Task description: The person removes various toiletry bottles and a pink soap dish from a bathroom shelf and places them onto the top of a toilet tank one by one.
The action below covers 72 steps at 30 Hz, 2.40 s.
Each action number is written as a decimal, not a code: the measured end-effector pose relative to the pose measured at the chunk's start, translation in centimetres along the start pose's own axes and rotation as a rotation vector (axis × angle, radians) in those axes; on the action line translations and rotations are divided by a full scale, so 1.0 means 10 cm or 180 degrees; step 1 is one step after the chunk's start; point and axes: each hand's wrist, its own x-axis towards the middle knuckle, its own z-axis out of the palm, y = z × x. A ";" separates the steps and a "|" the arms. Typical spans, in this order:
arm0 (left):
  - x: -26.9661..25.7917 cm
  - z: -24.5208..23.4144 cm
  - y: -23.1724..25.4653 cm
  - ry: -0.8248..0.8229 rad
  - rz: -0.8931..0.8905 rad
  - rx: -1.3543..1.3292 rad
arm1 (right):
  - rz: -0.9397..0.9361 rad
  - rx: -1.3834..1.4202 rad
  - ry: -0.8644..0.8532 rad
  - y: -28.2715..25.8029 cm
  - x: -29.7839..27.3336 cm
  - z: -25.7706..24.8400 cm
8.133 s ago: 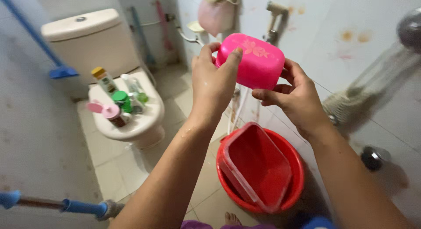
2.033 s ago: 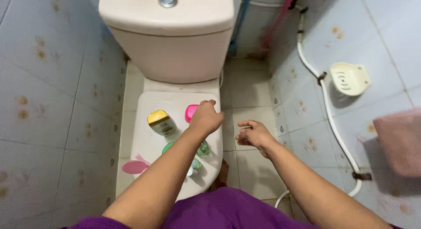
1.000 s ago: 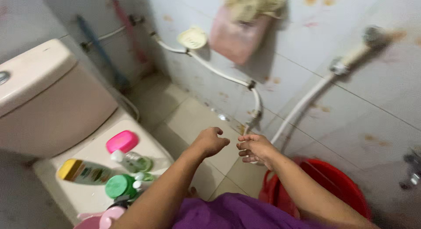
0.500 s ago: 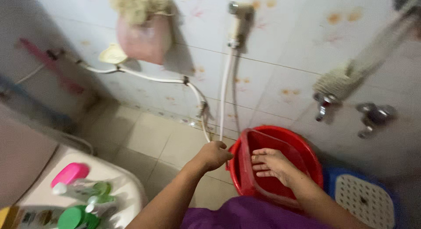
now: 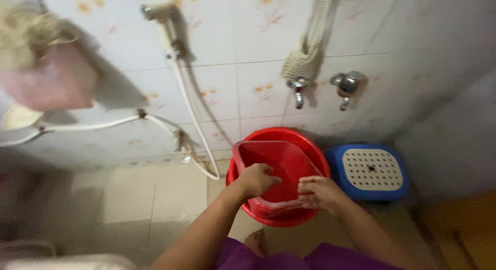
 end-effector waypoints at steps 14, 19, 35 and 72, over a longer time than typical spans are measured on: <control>0.87 0.26 0.88 -0.0989 0.0638 -0.0017 | -0.0276 0.0930 0.0937 -0.12 -0.55 -0.61; 0.91 0.54 1.17 -0.1285 0.0872 0.0281 | -0.0181 0.1288 0.1072 -0.02 -0.65 -0.83; 1.52 2.20 2.88 -0.1152 0.0914 0.0216 | -0.0544 0.1254 0.1094 0.66 -0.39 -3.33; 2.68 2.88 6.00 -0.1635 0.1443 -0.0076 | -0.1694 0.1578 0.1388 -0.68 -0.38 -6.29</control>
